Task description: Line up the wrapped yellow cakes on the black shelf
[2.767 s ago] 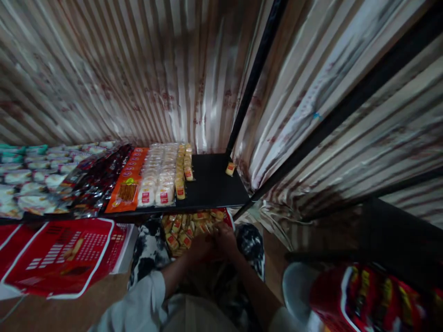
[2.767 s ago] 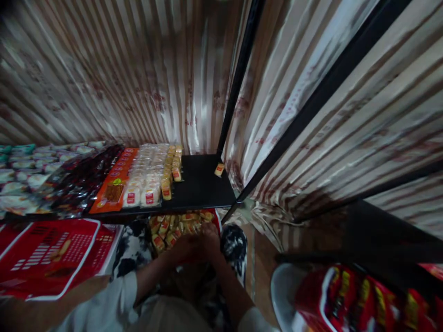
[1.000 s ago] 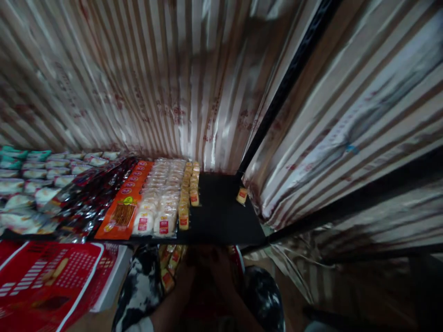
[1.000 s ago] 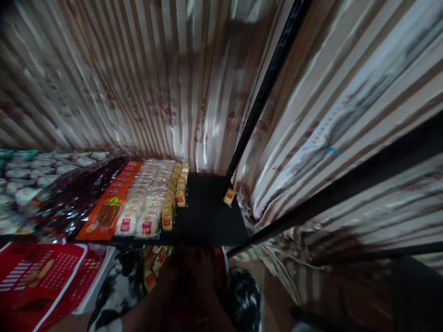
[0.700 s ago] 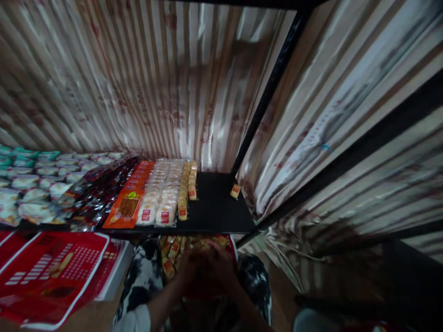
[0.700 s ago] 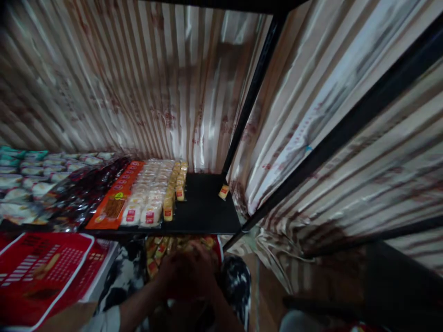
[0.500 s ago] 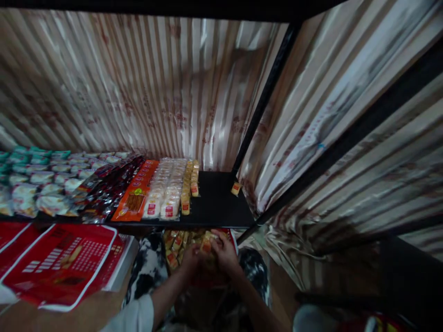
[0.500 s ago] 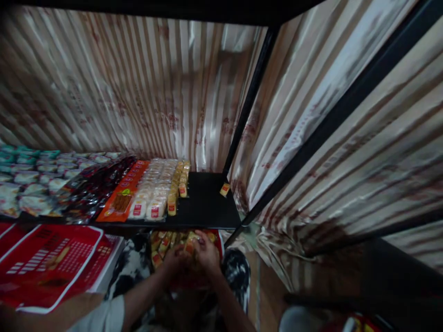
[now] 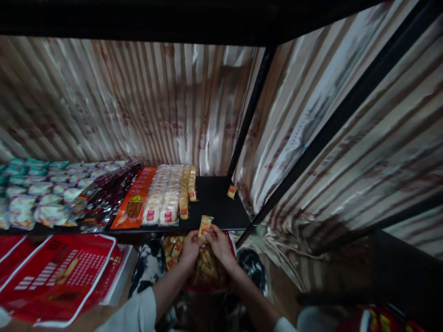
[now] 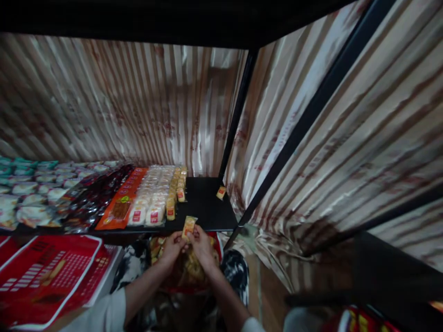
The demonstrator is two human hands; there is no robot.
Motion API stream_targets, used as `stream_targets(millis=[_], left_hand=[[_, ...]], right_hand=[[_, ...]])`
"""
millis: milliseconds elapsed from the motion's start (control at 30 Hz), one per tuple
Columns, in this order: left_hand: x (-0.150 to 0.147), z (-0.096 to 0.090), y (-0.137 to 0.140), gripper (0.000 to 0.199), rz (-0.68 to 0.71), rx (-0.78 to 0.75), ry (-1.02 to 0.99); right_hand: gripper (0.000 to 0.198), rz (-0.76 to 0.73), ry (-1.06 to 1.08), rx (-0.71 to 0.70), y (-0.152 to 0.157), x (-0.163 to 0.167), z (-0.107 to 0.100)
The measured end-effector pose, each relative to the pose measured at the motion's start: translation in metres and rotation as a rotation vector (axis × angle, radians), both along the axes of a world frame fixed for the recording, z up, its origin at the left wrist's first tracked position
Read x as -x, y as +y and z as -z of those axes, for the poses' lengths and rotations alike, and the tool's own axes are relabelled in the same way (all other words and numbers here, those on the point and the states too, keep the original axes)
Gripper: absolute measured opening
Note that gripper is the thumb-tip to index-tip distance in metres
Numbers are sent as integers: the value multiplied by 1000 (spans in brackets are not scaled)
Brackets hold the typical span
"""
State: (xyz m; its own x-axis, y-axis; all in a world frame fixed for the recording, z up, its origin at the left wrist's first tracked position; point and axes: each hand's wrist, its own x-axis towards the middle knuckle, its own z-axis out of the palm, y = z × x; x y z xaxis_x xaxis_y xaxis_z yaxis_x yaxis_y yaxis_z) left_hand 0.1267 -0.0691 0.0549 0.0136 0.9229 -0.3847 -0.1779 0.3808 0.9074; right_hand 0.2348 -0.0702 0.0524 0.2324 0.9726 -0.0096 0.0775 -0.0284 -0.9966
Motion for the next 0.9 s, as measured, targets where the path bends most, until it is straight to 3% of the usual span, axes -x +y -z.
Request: stream_targets(millis=[233, 533, 700, 900], left_hand=[[7, -1, 13, 27, -159, -76, 196], [-6, 6, 37, 55, 5, -70, -49], [-20, 15, 62, 64, 16, -91, -19], [-26, 10, 84, 56, -11, -134, 74]], right_hand=[[30, 18, -143, -17, 31, -7, 8], [29, 89, -413, -38, 92, -5, 0], [28, 69, -473, -8, 118, 3, 1], [34, 57, -461, -29, 137, 9, 6]])
